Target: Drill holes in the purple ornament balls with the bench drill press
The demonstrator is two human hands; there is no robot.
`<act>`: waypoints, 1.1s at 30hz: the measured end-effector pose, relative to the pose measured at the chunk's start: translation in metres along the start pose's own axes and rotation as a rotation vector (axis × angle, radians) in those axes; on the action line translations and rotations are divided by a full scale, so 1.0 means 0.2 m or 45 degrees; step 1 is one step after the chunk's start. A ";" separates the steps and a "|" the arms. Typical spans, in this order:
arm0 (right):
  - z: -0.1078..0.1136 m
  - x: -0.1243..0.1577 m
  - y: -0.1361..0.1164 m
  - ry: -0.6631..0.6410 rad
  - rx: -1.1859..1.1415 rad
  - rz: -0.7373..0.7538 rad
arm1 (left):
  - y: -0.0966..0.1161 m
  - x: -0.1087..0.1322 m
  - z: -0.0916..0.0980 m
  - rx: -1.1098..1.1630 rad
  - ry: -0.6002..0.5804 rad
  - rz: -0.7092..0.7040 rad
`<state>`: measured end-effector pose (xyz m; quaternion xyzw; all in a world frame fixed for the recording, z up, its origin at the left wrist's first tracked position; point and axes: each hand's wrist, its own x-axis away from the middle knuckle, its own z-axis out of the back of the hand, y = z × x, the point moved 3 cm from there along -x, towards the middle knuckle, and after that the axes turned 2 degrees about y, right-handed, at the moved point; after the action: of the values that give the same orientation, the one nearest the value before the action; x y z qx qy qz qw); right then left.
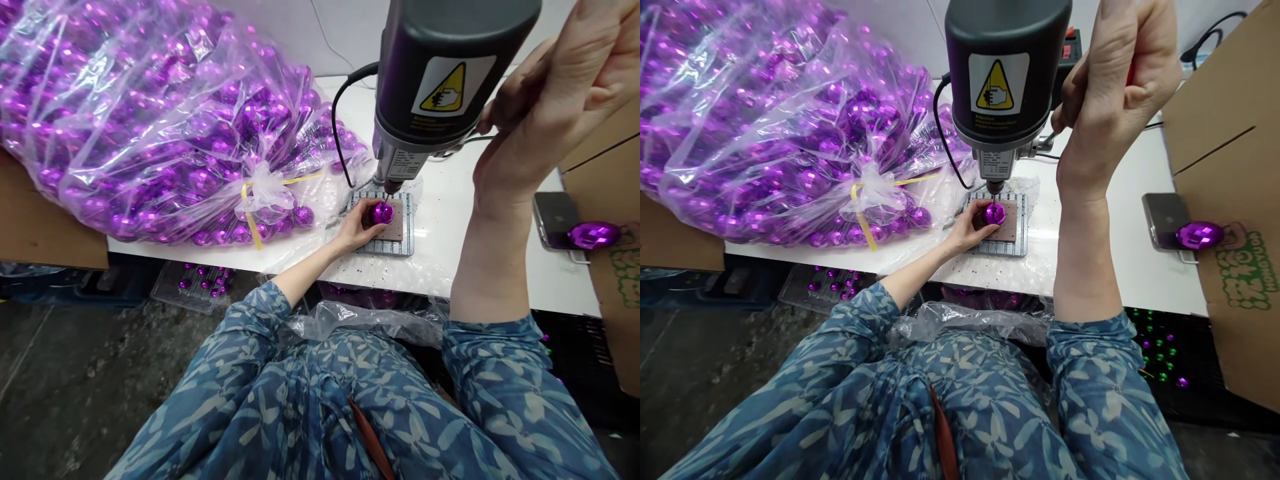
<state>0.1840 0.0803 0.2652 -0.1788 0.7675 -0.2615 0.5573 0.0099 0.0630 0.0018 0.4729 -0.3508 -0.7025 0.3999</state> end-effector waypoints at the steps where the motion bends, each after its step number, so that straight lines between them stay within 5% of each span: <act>1: 0.00 0.00 0.00 0.005 -0.003 0.001 | 0.01 0.00 0.00 -0.006 0.005 0.001; 17: 0.01 0.02 -0.02 -0.066 0.010 0.062 | -0.01 0.00 -0.02 -0.011 0.092 0.099; 22: 0.00 0.10 -0.07 0.026 -0.050 0.067 | 0.00 0.00 -0.01 -0.018 0.076 0.094; 33: 0.08 0.27 0.05 0.233 -0.125 0.294 | 0.00 0.00 -0.02 -0.033 0.068 0.077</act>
<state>0.1830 0.0547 0.2132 -0.0916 0.8424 -0.1730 0.5020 0.0133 0.0633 0.0009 0.4754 -0.3449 -0.6818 0.4362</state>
